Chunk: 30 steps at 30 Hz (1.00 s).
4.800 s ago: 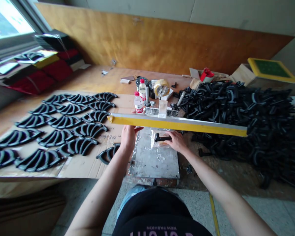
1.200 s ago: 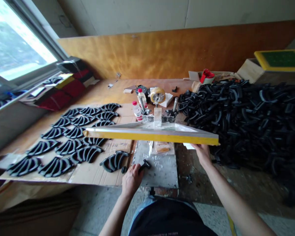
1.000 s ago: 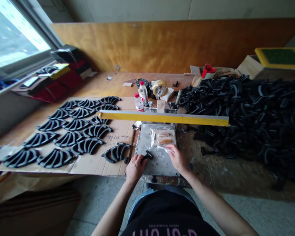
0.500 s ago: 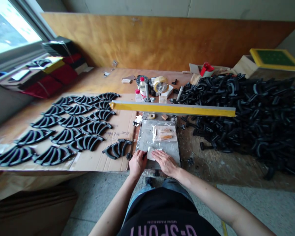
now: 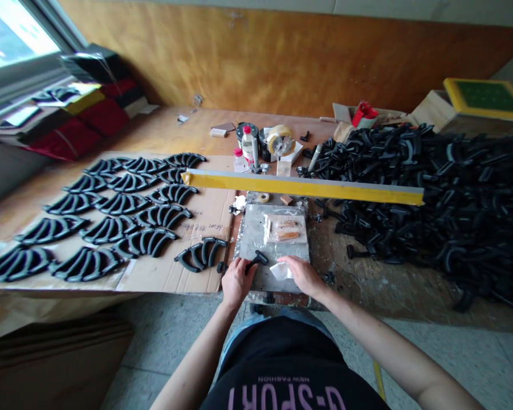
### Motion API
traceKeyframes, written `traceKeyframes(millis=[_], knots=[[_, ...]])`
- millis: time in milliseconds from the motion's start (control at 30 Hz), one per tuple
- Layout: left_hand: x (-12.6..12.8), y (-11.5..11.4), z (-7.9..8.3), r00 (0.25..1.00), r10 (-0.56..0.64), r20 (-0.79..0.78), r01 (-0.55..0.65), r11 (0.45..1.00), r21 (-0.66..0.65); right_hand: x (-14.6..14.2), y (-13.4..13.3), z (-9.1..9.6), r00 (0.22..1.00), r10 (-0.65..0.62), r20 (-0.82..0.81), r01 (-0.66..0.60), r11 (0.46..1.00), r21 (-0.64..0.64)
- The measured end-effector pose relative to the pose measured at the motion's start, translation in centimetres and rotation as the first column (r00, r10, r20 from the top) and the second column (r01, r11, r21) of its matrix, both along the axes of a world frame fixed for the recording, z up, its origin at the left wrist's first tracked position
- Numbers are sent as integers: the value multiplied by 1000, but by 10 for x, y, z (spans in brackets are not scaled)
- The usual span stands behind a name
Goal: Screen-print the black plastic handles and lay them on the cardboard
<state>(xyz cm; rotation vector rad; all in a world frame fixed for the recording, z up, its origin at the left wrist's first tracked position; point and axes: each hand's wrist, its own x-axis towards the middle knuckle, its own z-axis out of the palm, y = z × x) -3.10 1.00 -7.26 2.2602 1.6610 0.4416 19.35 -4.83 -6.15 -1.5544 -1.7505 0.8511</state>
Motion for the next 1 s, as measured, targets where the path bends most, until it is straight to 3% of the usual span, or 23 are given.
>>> traceKeyframes(millis=[67, 133, 300, 400, 600, 767, 833, 933, 1000], knots=[[0, 0, -1, 1000, 5, -6, -5, 1000, -3, -7, 20, 3, 983, -127, -129, 115, 989, -96], [0, 0, 0, 1000, 2, -21, -2, 1000, -9, -23, 46, 4, 973, -169, -157, 141, 974, -177], [2, 0, 3, 998, 6, -67, -7, 1000, -14, -59, 92, -1, 984, -153, 91, 172, 953, -250], [2, -1, 3, 998, 9, -66, -10, 1000, -11, -57, 91, -8, 976, -152, 153, 189, 945, -267], [1, -1, -1, 1000, 13, -17, -12, 1000, 16, -19, 58, -12, 989, -44, 141, 97, 913, -397], [0, -1, 0, 1000, 17, -24, -17, 1000, -9, -22, 70, 2, 993, 64, -95, -89, 956, -279], [0, -1, 1, 999, 8, -36, -9, 1000, -27, -34, 84, 1, 996, 15, -86, -35, 970, -242], [0, 0, 3, 999, 1, -52, -3, 999, -41, -48, 95, -6, 989, -140, 44, 147, 953, -265], [0, 0, 2, 999, 3, -48, -5, 999, -40, -47, 92, -10, 985, -144, 94, 166, 939, -301]])
